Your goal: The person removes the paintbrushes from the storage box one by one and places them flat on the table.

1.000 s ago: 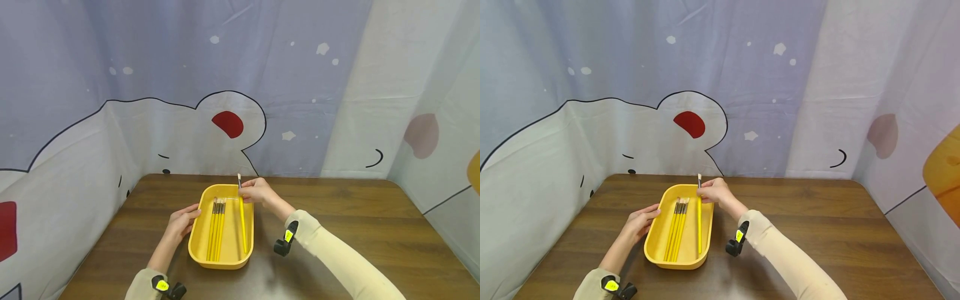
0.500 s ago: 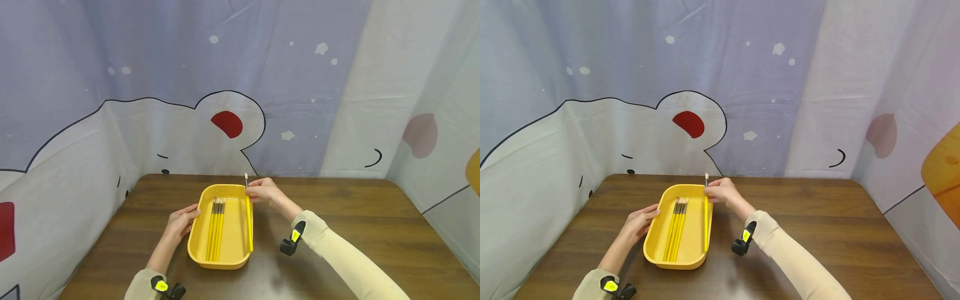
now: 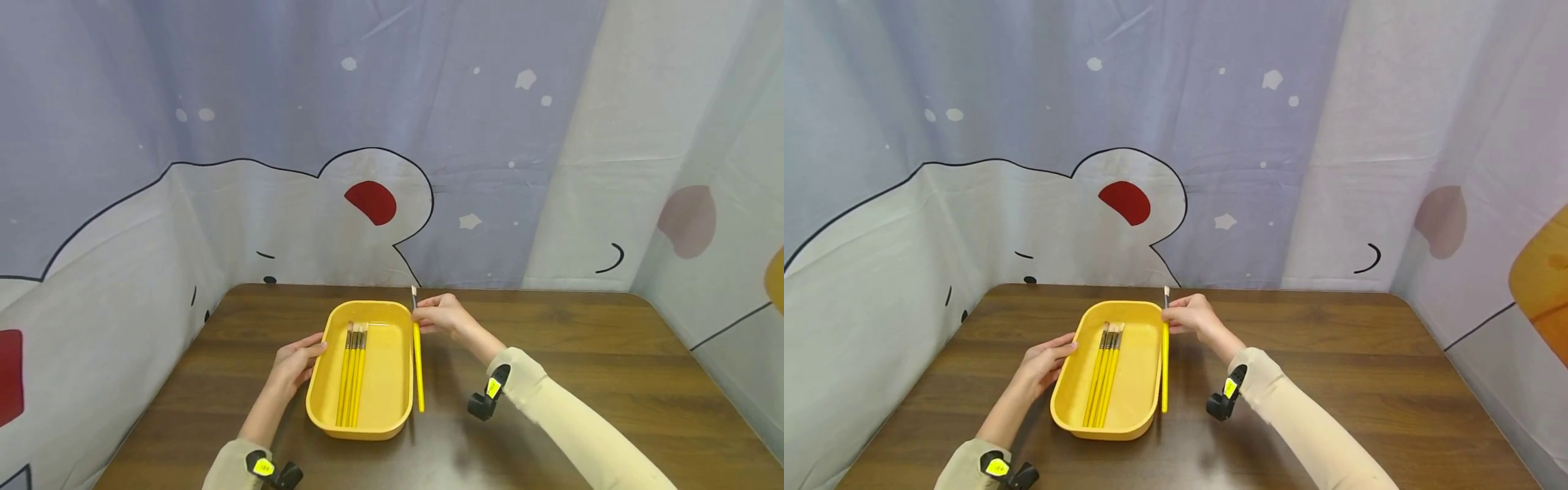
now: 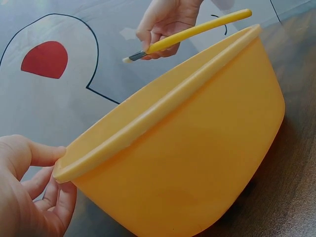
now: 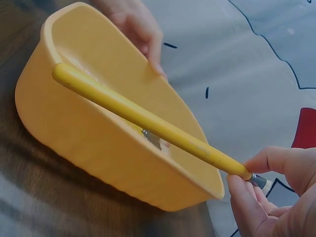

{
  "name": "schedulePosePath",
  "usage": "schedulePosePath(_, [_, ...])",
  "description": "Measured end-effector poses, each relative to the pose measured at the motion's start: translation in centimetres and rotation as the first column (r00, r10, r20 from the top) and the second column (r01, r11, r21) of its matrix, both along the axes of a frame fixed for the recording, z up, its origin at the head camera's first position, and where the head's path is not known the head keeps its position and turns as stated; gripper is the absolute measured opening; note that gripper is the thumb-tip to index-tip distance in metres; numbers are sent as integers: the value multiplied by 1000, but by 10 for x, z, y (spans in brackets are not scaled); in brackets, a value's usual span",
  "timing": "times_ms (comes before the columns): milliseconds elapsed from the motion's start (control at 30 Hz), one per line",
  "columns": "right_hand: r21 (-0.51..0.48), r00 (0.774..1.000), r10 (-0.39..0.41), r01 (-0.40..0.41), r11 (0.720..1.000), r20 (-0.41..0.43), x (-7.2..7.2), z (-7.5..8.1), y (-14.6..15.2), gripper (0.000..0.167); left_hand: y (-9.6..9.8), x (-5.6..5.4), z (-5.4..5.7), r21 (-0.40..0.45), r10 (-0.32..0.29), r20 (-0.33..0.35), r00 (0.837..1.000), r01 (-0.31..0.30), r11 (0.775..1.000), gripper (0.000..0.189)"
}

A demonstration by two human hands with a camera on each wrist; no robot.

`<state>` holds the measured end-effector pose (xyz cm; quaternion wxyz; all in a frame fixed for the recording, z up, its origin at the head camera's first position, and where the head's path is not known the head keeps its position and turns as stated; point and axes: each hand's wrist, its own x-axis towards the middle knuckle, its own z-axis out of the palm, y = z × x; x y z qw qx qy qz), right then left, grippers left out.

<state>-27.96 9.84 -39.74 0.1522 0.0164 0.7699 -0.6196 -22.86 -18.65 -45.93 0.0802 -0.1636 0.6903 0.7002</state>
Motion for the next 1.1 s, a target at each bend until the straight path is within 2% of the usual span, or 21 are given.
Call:
schedulePosePath(467, [-4, 999, -21, 21, 1000, 31, 2, -14, 10, 39, -2, 3, -4, -3, -10, 0, 1000, 10, 1000, 48])
schedulePosePath(1100, [19, 996, -58, 57, 998, 67, 2, -36, 17, 38, -1, 0, -4, 3, -5, -13, 1000, 5, 1000, 47])
